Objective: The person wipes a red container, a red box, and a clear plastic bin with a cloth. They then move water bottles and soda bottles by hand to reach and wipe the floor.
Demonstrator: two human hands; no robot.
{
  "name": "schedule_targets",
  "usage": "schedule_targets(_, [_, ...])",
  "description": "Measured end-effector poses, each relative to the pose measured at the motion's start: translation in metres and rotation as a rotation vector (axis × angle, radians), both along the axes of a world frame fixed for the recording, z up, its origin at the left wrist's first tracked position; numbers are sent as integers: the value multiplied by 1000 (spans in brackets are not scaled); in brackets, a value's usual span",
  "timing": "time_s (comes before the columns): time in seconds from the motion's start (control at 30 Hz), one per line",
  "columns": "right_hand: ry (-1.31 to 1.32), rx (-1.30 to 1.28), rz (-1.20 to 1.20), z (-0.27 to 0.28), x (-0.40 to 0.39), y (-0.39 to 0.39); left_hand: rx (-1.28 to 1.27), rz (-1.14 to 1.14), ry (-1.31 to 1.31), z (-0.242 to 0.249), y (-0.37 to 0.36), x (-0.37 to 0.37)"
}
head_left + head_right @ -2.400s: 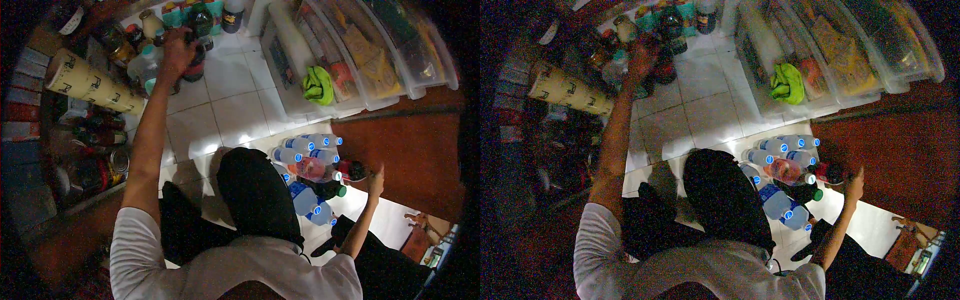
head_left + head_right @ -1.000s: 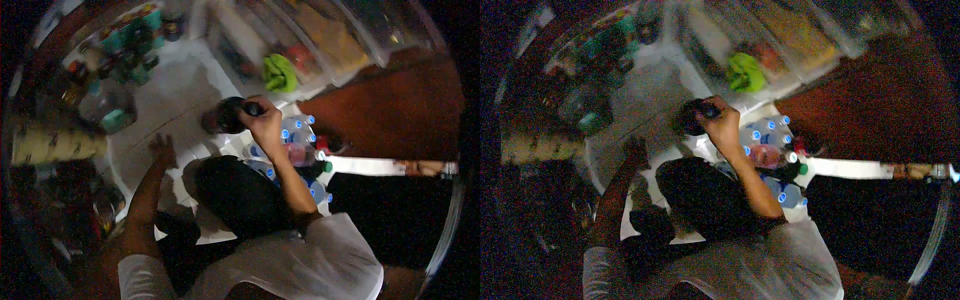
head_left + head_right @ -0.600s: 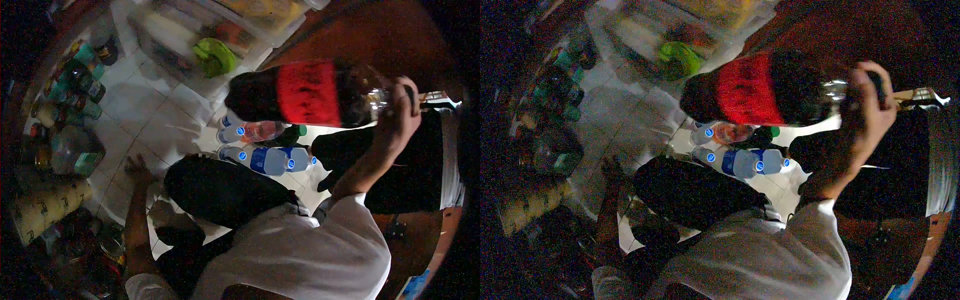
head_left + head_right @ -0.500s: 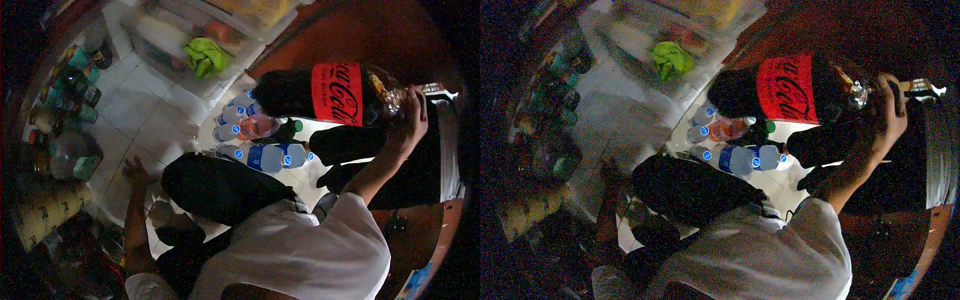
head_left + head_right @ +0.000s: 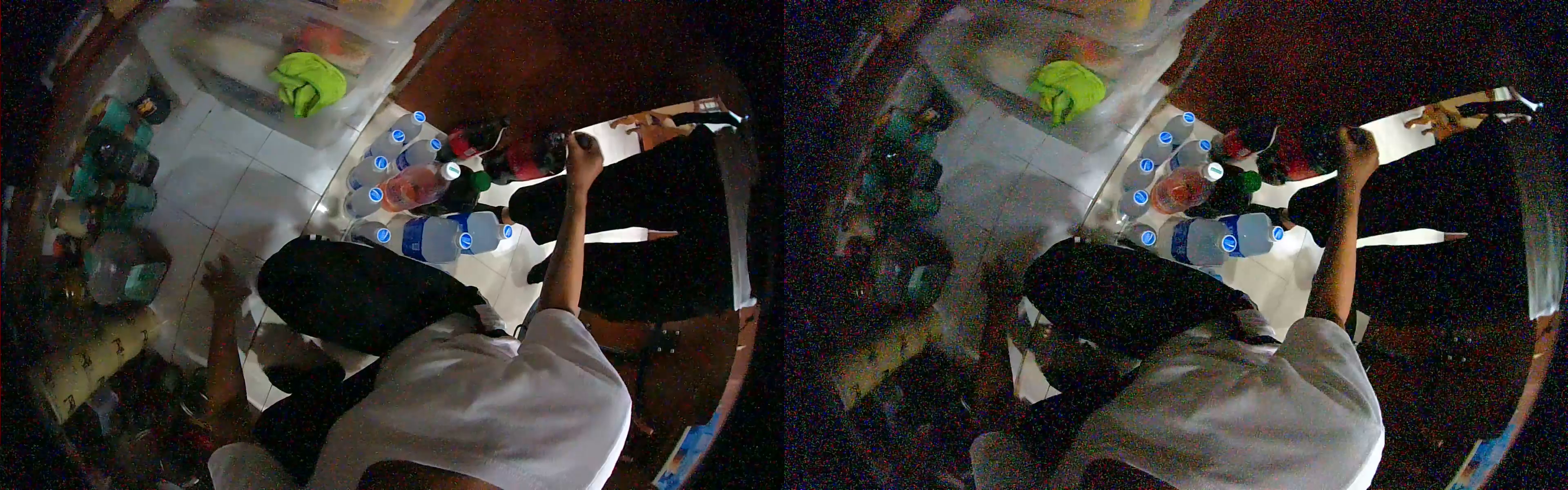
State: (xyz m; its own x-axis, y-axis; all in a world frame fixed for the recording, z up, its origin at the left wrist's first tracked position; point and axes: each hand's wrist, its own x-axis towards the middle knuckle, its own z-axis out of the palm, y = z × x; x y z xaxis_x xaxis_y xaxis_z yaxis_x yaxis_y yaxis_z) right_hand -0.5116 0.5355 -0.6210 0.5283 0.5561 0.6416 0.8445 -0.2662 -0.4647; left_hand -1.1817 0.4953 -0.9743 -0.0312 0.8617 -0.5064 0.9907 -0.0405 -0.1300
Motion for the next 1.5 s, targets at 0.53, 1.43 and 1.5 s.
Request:
schedule_targets(0.53, [-758,-472,66,-234,186,3,605,112,-212,-29,-20,28])
schedule_targets(1.43, [322,-779,1920,-56,-526,248,-240,412,-343,63,26,70])
schedule_targets(1.5, [-137,-622,1668,-49,-575,275,-138,428,-368,55,20,73])
